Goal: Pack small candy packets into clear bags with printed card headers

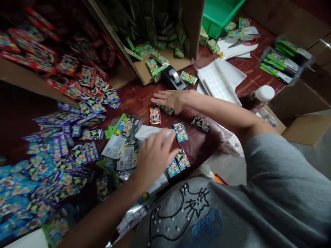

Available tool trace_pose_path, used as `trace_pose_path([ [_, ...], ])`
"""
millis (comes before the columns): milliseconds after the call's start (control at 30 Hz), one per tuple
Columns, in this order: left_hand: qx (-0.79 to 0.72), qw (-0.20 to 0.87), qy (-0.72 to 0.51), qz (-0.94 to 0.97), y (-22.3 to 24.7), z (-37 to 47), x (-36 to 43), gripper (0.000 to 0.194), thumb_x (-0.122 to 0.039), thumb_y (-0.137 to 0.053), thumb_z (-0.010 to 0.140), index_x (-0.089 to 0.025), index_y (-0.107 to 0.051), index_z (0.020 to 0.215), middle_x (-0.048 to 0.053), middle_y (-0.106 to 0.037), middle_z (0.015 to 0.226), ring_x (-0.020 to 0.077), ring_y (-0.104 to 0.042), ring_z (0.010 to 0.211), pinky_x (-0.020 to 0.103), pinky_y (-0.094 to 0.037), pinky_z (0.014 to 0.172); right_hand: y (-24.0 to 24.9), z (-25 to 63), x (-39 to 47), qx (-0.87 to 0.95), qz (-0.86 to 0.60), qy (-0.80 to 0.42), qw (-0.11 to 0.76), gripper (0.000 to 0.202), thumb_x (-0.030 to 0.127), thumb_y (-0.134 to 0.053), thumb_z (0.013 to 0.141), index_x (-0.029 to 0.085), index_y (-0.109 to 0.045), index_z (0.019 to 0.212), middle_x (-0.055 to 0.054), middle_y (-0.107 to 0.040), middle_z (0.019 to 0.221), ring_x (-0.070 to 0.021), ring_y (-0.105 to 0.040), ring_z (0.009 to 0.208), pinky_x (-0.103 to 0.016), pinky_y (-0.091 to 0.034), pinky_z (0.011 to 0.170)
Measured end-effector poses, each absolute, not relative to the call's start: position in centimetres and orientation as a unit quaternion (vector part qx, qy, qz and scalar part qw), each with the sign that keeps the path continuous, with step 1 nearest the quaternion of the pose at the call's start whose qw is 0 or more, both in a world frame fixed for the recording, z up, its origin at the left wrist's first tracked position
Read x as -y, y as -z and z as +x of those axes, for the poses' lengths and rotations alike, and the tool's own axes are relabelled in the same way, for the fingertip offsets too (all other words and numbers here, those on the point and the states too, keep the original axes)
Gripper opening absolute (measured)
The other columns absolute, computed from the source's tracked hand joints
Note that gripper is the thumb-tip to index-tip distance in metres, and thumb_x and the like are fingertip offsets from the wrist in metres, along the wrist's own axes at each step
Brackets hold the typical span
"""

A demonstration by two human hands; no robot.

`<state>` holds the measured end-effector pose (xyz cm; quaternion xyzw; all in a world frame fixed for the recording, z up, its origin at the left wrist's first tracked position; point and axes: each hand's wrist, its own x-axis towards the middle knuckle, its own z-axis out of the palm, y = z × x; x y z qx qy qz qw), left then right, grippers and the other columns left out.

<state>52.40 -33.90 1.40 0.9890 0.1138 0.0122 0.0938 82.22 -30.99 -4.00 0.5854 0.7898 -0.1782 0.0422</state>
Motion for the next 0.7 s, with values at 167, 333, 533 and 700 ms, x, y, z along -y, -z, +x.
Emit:
trace_pose_path([
  [167, -0.186, 0.106, 0.085, 0.973, -2.3, 59.8, 22.9, 0.091, -0.049, -0.086, 0.083, -0.008, -0.054, 0.157, 0.025, -0.059, 0.154, 0.0456, -0.051, 0.142, 0.055, -0.041, 0.120, 2.2, 81.3, 29.5, -0.775, 0.617, 0.120, 0.071, 0.096, 0.038, -0.094, 0.071, 0.002, -0.055, 0.151, -0.021, -0.062, 0.149, -0.0406, -0.058, 0.139, -0.051, -0.049, 0.117],
  [333, -0.132, 0.102, 0.224, 0.960, 1.1, 64.2, 20.0, 0.111, -0.051, -0.094, 0.066, -0.016, -0.050, 0.162, 0.022, -0.053, 0.161, 0.0474, -0.048, 0.145, 0.055, -0.042, 0.118, -1.1, 79.3, 39.6, -0.640, 0.751, 0.110, -0.118, 0.083, 0.071, -0.077, 0.089, 0.014, -0.057, 0.146, -0.018, -0.061, 0.133, -0.0372, -0.067, 0.117, -0.051, -0.055, 0.105],
  [533, -0.099, 0.073, 0.171, 0.978, -0.2, 65.1, 21.4, 0.092, -0.037, -0.086, 0.081, -0.010, -0.048, 0.160, 0.023, -0.055, 0.151, 0.0456, -0.058, 0.136, 0.060, -0.044, 0.117, 2.1, 74.7, 52.4, -0.397, 0.793, 0.354, -0.296, 0.052, 0.072, -0.053, 0.105, 0.020, -0.056, 0.101, -0.003, -0.060, 0.088, -0.0195, -0.064, 0.077, -0.037, -0.060, 0.076],
  [700, 0.010, 0.199, -0.169, 0.965, -2.5, 61.6, 27.9, 0.095, -0.050, -0.089, 0.083, -0.010, -0.048, 0.158, 0.018, -0.050, 0.143, 0.0317, -0.059, 0.128, 0.049, -0.054, 0.108, 5.4, 71.7, 57.9, -0.214, 0.692, 0.482, -0.493, 0.067, 0.064, -0.066, 0.100, 0.027, -0.036, 0.145, -0.005, -0.066, 0.115, -0.0187, -0.074, 0.081, -0.036, -0.066, 0.071],
])
